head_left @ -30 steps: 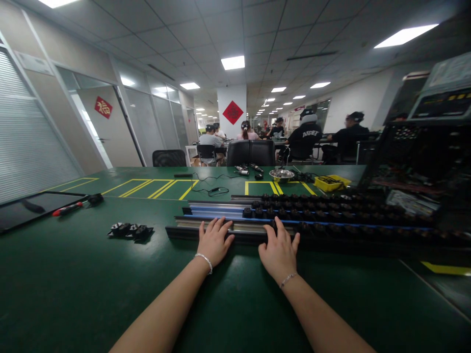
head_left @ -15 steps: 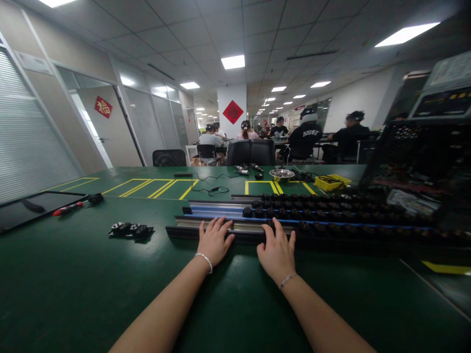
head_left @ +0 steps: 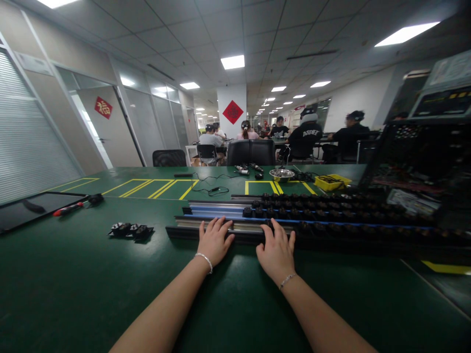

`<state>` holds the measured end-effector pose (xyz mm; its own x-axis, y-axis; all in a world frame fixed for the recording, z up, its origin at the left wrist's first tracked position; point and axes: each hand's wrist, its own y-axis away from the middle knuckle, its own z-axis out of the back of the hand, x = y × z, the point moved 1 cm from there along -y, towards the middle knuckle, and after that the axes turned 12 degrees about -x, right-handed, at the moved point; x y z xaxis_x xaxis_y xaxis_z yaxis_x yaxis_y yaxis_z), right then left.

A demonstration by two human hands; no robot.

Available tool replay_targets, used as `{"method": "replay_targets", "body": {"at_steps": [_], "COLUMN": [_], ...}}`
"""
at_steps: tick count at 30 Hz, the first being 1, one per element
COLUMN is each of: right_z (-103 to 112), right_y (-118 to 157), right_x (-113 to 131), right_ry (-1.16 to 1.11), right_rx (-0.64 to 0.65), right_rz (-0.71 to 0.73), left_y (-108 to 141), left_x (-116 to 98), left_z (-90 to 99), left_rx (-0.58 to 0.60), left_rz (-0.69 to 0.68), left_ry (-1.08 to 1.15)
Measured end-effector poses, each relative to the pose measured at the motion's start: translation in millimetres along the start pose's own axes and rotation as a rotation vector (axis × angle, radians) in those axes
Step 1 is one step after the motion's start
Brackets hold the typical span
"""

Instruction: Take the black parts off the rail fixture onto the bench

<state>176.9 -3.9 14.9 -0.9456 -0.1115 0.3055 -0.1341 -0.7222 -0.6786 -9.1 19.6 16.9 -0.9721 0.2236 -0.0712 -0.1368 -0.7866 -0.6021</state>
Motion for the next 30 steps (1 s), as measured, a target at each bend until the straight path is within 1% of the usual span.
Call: {"method": "replay_targets", "body": {"at_steps": [15,21,30], "right_z": [0.4,0.1,3.1], "right_y": [0.4,1.2,1.6], "right_x": [0.3,0.8,5.5], "right_ry": [0.012,0.007,-0.005], "right_rx": [0.047,0.046,0.085], "right_rz": [0.02,0.032,0.065], "left_y": [-0.2,-0.3,-0.1], "left_x": [-0.1,-0.6,-0.6], "left_z": [-0.1,-0.5,0.5], "left_rx": [-0.007,-0.008,0.0], "left_rz": [-0.003,-0.003,-0.003], "left_ry": [0.0,-0.01,-0.022]}}
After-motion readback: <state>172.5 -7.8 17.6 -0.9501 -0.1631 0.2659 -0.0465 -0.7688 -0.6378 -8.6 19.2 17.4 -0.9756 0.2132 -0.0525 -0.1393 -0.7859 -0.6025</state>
